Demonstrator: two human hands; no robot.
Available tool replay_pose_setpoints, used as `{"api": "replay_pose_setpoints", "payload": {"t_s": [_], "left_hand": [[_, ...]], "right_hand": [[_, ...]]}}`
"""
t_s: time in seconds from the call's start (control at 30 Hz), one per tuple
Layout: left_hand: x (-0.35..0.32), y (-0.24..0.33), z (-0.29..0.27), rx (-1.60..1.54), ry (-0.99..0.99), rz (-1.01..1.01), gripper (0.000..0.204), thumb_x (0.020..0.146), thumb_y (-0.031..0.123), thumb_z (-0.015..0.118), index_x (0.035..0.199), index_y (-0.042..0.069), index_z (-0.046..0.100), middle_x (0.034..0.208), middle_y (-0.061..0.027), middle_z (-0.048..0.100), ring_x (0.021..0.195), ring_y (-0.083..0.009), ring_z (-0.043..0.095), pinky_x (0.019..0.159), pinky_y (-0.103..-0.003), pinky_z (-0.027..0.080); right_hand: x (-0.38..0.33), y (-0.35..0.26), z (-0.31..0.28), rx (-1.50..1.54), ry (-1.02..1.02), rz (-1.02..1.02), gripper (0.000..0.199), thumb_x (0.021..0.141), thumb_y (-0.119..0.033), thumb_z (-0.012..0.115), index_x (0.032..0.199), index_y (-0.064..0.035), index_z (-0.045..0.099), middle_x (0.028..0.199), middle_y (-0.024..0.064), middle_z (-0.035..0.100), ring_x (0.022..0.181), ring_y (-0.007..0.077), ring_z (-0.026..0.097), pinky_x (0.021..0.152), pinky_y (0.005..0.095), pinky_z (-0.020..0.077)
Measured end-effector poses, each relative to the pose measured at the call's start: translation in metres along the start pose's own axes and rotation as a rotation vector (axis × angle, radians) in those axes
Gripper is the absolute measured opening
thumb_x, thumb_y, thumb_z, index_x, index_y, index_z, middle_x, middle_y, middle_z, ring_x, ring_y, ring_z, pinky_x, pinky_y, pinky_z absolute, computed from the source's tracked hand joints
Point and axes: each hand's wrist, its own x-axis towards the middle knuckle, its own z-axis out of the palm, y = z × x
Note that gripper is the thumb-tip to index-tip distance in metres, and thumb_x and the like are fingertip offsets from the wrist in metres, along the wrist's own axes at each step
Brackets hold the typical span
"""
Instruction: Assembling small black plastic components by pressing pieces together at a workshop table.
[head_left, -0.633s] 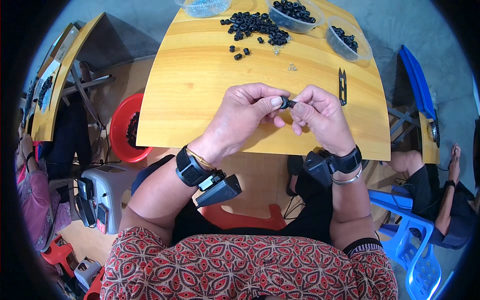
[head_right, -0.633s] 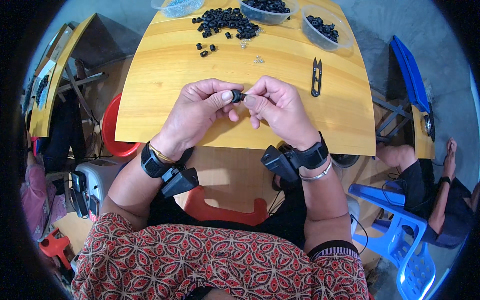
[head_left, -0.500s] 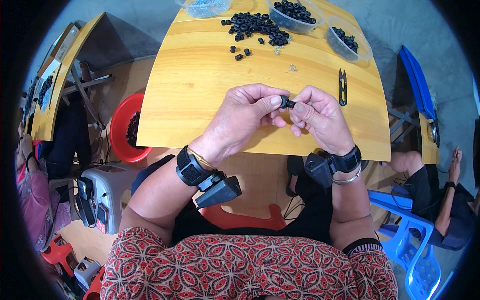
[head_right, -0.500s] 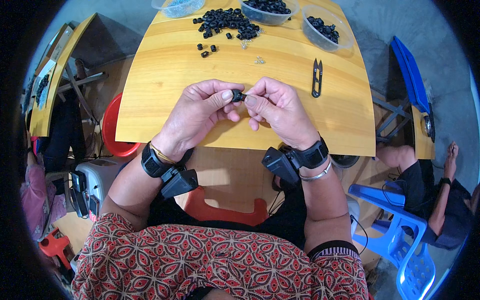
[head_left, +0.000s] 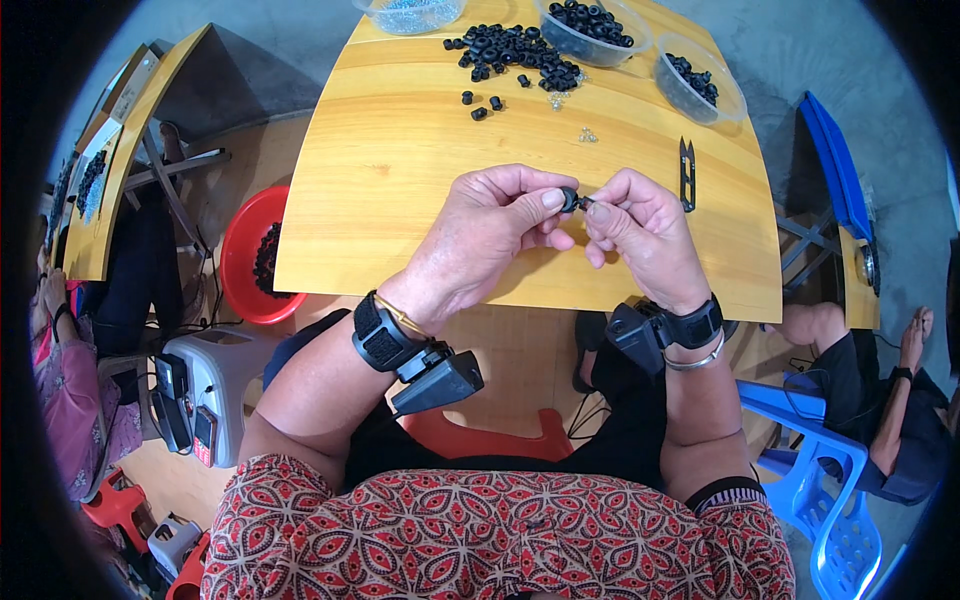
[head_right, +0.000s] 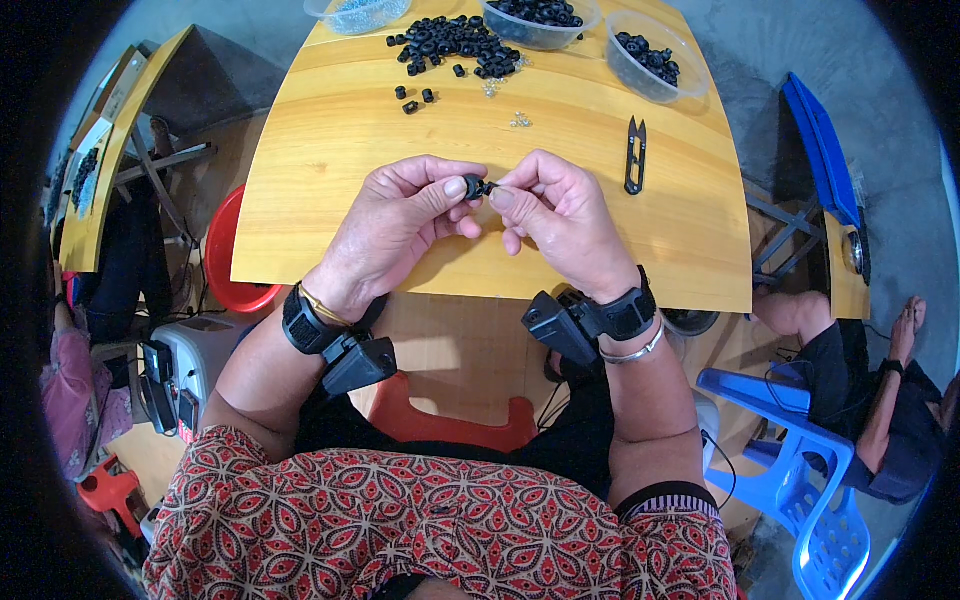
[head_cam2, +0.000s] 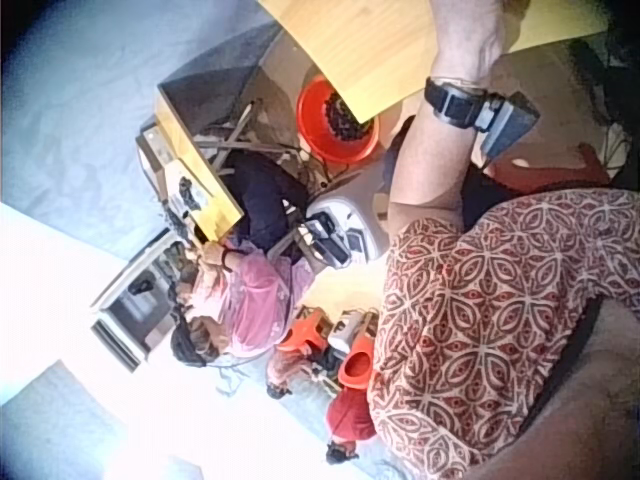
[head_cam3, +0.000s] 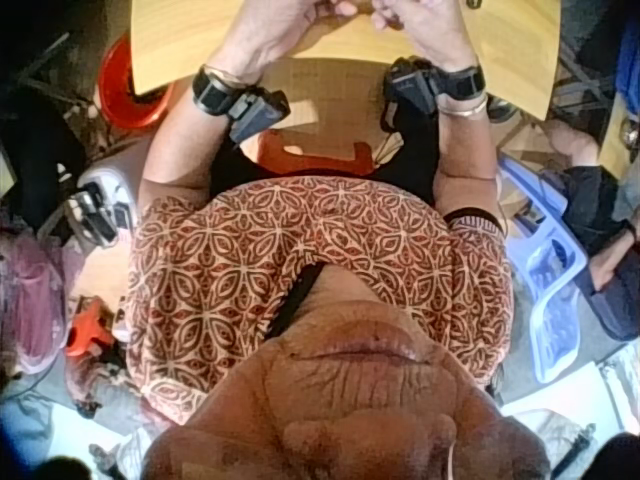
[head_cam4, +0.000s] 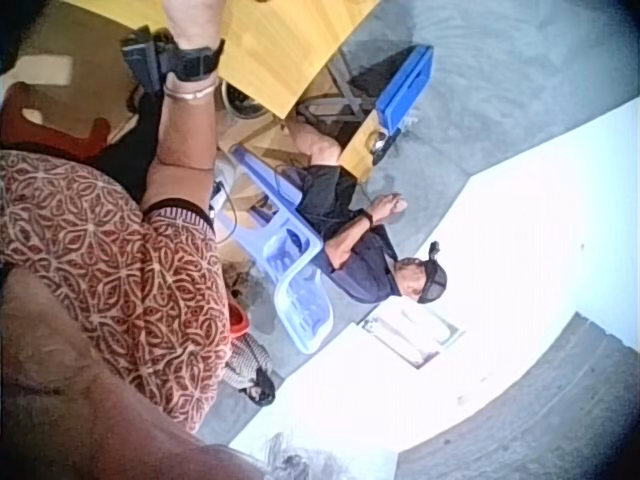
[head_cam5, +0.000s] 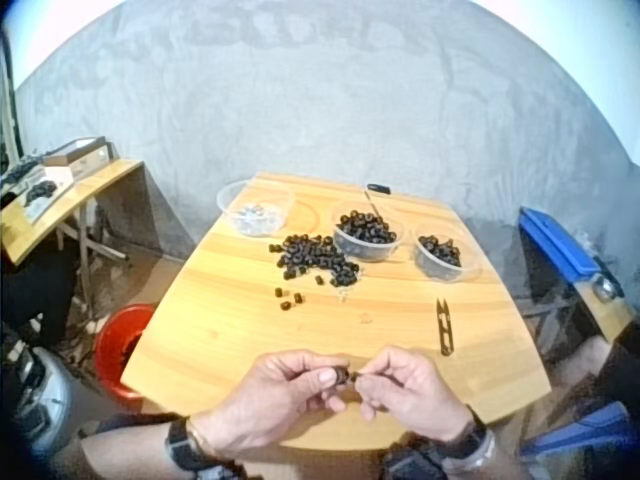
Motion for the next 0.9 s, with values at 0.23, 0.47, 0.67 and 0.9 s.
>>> {"api": "replay_pose_setpoints", "payload": {"t_s": [0.23, 0.47, 0.67, 0.9], "left_hand": [[0.0003, -0.0008, -0.0004, 0.021, 0.016, 0.017, 0.017, 0.082, 0.005, 0.052, 0.097, -0.003, 0.057, 0.075, -0.0066, 0.057, 0.065, -0.0125, 0.055, 0.064, -0.025, 0.051], [-0.0001, -0.0004, 0.0016, 0.069, 0.07, 0.02, 0.016, 0.082, 0.004, 0.052, 0.096, -0.003, 0.057, 0.074, -0.0069, 0.057, 0.065, -0.0127, 0.055, 0.064, -0.025, 0.051], [0.0019, -0.0025, -0.0018, 0.018, 0.065, 0.026, 0.015, 0.082, 0.004, 0.052, 0.094, -0.003, 0.057, 0.076, -0.0078, 0.058, 0.066, -0.0126, 0.055, 0.064, -0.026, 0.052], [0.0012, -0.002, 0.0004, 0.033, 0.069, 0.025, 0.015, 0.082, 0.004, 0.052, 0.094, -0.003, 0.057, 0.076, -0.0071, 0.057, 0.065, -0.0121, 0.054, 0.064, -0.026, 0.052]], "right_hand": [[-0.0003, -0.002, 0.0026, -0.081, 0.009, 0.007, 0.011, 0.083, -0.011, 0.055, 0.079, -0.0031, 0.047, 0.064, 0.0005, 0.049, 0.054, 0.0048, 0.045, 0.048, 0.0199, 0.0434], [-0.0004, 0.0007, 0.0061, -0.163, 0.068, -0.053, 0.009, 0.081, -0.007, 0.055, 0.078, -0.0012, 0.049, 0.064, 0.0014, 0.052, 0.051, 0.0048, 0.049, 0.045, 0.0166, 0.0389], [-0.0004, 0.0013, 0.0085, -0.202, 0.117, -0.104, 0.009, 0.08, -0.005, 0.055, 0.077, -0.0006, 0.049, 0.064, 0.0015, 0.052, 0.05, 0.0049, 0.048, 0.044, 0.0167, 0.038], [-0.0003, 0.0015, 0.008, -0.2, 0.106, -0.085, 0.009, 0.08, -0.005, 0.056, 0.077, -0.0008, 0.049, 0.064, 0.0018, 0.053, 0.05, 0.0048, 0.048, 0.044, 0.0165, 0.0382]]}}
